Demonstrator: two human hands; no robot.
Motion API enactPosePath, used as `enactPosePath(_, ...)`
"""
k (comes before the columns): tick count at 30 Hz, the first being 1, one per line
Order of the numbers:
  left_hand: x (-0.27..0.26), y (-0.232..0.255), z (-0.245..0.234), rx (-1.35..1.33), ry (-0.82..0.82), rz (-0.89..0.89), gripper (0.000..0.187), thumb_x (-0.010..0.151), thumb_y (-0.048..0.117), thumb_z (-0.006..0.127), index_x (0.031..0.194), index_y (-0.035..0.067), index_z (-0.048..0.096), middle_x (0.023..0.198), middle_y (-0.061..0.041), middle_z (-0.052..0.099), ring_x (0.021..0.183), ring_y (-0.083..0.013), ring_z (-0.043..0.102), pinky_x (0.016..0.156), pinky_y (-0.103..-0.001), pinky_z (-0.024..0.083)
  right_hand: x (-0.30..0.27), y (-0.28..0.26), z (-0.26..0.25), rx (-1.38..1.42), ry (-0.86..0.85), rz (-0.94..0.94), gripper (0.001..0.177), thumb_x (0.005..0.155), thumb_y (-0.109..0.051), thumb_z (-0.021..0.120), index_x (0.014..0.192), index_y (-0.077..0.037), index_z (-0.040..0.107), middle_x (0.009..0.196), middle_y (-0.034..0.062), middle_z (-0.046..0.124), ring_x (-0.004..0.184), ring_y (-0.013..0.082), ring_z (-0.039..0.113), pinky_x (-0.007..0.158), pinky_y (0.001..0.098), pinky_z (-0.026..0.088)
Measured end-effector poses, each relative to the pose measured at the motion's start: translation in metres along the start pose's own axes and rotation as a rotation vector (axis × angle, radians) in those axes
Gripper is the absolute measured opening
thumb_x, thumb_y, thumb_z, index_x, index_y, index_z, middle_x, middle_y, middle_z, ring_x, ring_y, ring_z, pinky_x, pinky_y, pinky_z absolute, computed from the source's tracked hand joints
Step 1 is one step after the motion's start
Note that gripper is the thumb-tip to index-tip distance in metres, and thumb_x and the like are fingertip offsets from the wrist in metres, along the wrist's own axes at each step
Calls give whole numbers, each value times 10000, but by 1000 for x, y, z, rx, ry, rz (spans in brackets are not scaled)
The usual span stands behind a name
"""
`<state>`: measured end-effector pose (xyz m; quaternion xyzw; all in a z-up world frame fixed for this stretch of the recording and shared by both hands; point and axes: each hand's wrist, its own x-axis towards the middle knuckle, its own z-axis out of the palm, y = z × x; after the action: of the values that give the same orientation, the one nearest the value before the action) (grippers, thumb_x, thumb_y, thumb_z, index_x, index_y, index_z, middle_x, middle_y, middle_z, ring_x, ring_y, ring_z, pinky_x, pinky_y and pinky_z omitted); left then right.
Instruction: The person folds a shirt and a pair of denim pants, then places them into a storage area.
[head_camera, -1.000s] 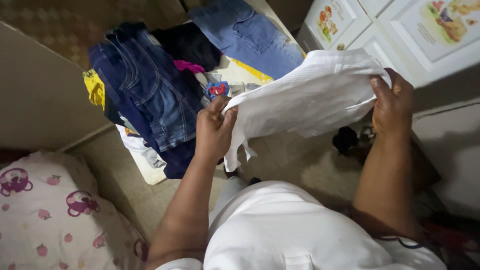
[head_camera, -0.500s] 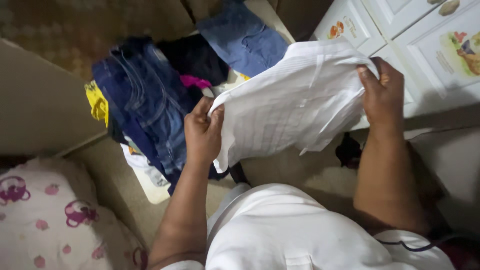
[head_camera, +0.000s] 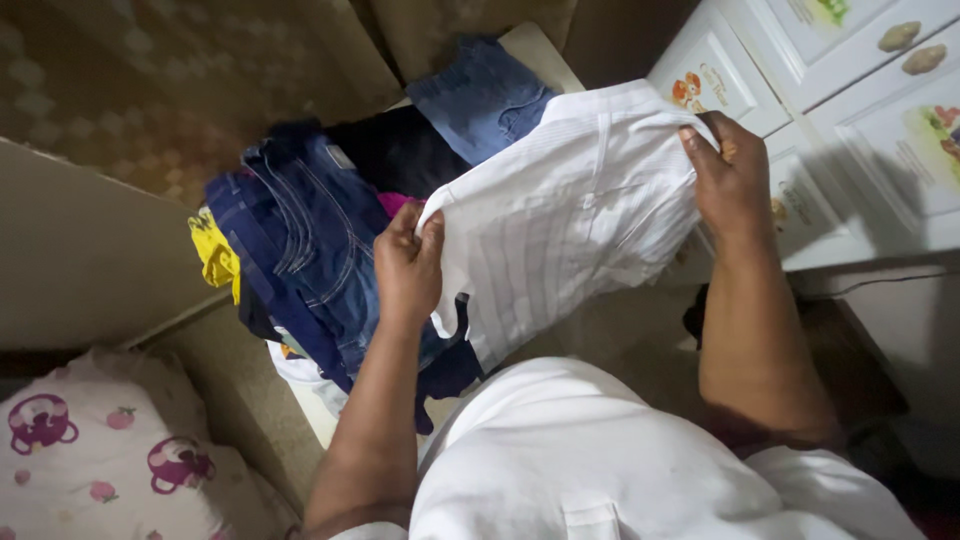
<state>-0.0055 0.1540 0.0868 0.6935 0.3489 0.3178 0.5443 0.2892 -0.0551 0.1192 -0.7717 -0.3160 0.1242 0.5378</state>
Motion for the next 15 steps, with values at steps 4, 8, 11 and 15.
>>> enactPosePath(4,2,-5,3,58,9,-134,194,997,181,637,1056,2,684,626,-25,549,558,-55,436,513,-290,381,11,12,9,-53,-21,-2,202,1069,-164,629,1117,29,666,948,24,651,882,96,522,831,263,440)
enactPosePath(8,9,-18,12,80,33,-56,180,1012,168,633,1030,-1,692,676,-33,604,608,-60,494,565,-296,444,31,36,14,-86,-82,-3,214,1067,-185,645,1109,24,653,920,35,636,867,102,532,802,273,444)
enactPosePath(11,13,-27,23,58,76,-94,178,1019,163,639,1049,-5,688,702,-46,632,630,-65,513,581,-303,456,47,46,18,-155,-101,50,224,1037,-210,648,1125,-8,685,896,15,664,838,112,575,783,274,457)
enactPosePath(15,31,-34,35,56,143,-211,173,1006,156,639,1021,-11,679,681,-45,594,580,-70,457,532,-308,396,77,48,23,-104,-169,5,222,1057,-215,648,1085,4,674,869,55,631,827,128,547,776,293,449)
